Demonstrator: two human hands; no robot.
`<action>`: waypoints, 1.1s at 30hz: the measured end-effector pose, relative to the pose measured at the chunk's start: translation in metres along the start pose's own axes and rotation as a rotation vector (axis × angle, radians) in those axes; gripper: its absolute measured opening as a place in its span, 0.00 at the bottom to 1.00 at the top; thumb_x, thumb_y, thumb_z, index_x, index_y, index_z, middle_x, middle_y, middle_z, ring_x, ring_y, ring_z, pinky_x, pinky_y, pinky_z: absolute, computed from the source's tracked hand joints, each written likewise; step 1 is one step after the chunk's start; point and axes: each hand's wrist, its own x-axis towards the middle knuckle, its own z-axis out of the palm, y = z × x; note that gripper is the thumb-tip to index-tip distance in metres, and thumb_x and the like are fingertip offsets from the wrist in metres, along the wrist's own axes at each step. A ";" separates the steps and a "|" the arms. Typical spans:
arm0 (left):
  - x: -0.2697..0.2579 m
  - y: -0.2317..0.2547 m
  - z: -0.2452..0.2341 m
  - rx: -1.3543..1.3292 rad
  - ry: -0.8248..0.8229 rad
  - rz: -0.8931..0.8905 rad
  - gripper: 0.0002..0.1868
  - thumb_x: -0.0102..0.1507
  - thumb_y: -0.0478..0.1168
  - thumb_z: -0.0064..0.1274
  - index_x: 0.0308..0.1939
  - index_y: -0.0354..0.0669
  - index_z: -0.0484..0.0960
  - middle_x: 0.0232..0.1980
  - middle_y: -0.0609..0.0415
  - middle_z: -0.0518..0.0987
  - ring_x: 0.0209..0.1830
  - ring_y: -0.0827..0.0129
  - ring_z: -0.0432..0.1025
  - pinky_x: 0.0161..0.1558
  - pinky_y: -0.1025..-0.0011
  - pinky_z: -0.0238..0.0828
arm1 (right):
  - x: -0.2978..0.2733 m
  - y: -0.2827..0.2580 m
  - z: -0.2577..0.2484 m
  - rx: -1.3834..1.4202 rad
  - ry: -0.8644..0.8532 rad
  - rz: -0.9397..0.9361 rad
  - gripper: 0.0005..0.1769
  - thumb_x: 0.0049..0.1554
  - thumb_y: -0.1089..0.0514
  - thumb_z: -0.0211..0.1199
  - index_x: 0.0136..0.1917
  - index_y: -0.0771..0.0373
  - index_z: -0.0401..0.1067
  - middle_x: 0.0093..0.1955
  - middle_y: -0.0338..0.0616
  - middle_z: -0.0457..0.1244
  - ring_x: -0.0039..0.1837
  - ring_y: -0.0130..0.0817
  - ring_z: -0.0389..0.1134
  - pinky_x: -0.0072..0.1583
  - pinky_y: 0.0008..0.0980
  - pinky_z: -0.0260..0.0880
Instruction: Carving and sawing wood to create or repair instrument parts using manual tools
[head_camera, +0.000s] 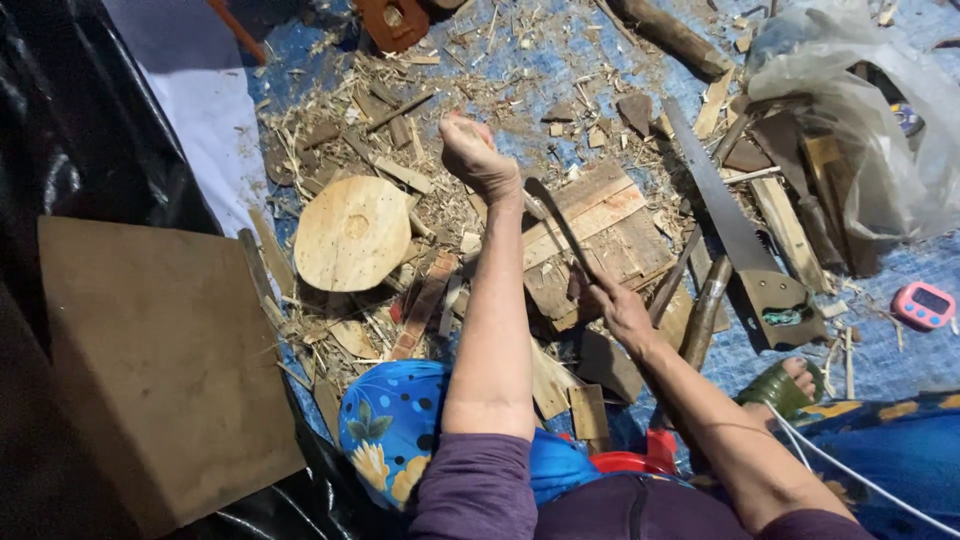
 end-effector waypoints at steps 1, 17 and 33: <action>0.008 0.010 0.000 0.000 -0.001 0.006 0.32 0.75 0.51 0.25 0.17 0.49 0.66 0.11 0.60 0.63 0.11 0.72 0.59 0.30 0.80 0.66 | 0.011 -0.002 -0.001 0.005 0.001 -0.004 0.24 0.65 0.46 0.57 0.74 0.45 0.67 0.57 0.64 0.69 0.60 0.67 0.68 0.62 0.62 0.69; -0.002 0.067 -0.113 -0.520 -0.055 -0.332 0.25 0.72 0.58 0.31 0.22 0.55 0.61 0.19 0.64 0.60 0.20 0.78 0.61 0.32 0.82 0.61 | -0.002 -0.025 -0.023 -0.082 0.113 0.037 0.25 0.66 0.47 0.55 0.76 0.41 0.64 0.62 0.61 0.67 0.62 0.66 0.67 0.62 0.62 0.69; -0.017 0.063 -0.144 -0.716 -0.052 -0.402 0.28 0.69 0.54 0.35 0.16 0.50 0.58 0.13 0.57 0.55 0.11 0.75 0.55 0.21 0.80 0.57 | -0.007 -0.025 0.000 -0.441 -0.041 -0.098 0.29 0.65 0.48 0.52 0.78 0.30 0.57 0.50 0.53 0.64 0.55 0.60 0.70 0.54 0.57 0.74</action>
